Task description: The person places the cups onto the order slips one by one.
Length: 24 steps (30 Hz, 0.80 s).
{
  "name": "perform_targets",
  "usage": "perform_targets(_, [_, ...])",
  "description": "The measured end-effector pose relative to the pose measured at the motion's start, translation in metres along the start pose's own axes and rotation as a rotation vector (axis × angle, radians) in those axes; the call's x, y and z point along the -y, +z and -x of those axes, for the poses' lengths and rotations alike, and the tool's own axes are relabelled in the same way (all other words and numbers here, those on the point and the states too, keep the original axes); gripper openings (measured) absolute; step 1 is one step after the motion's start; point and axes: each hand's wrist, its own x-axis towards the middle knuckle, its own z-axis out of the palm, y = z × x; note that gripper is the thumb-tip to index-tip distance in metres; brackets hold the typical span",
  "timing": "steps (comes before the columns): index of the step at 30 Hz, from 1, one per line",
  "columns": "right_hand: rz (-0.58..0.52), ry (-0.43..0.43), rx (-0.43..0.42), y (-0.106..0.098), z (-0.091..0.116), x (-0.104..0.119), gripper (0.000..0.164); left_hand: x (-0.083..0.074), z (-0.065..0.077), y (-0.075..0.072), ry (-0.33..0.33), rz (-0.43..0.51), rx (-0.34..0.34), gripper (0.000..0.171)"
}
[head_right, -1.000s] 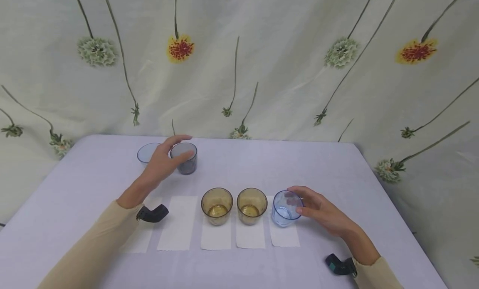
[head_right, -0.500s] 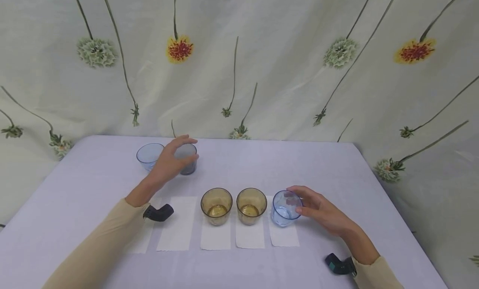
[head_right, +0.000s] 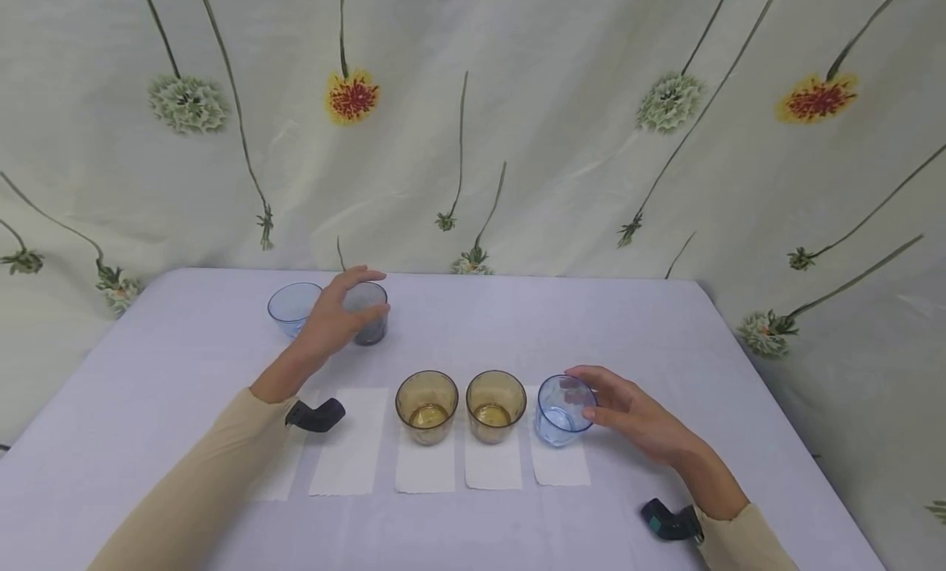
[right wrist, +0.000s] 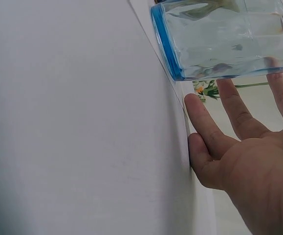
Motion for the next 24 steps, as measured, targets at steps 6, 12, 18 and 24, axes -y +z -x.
perform_targets(6, [0.002, 0.005, -0.003, 0.0002, 0.0002, 0.0008, 0.05, -0.0001, -0.0004, 0.0012, -0.003, 0.007, -0.024, 0.052])
perform_targets(12, [-0.003, 0.002, -0.003, 0.0003, 0.0002, 0.0011, 0.05, -0.0008, 0.0, 0.0036, -0.031, 0.003, -0.041, 0.054])
perform_targets(18, [0.003, -0.001, -0.001, 0.0, 0.0, -0.0003, 0.05, 0.0006, -0.0003, 0.0046, -0.054, -0.008, -0.043, 0.056])
perform_targets(24, [-0.006, -0.023, 0.01, -0.0008, 0.0007, -0.0013, 0.049, 0.0006, 0.0003, 0.0049, -0.025, -0.055, -0.034, 0.055])
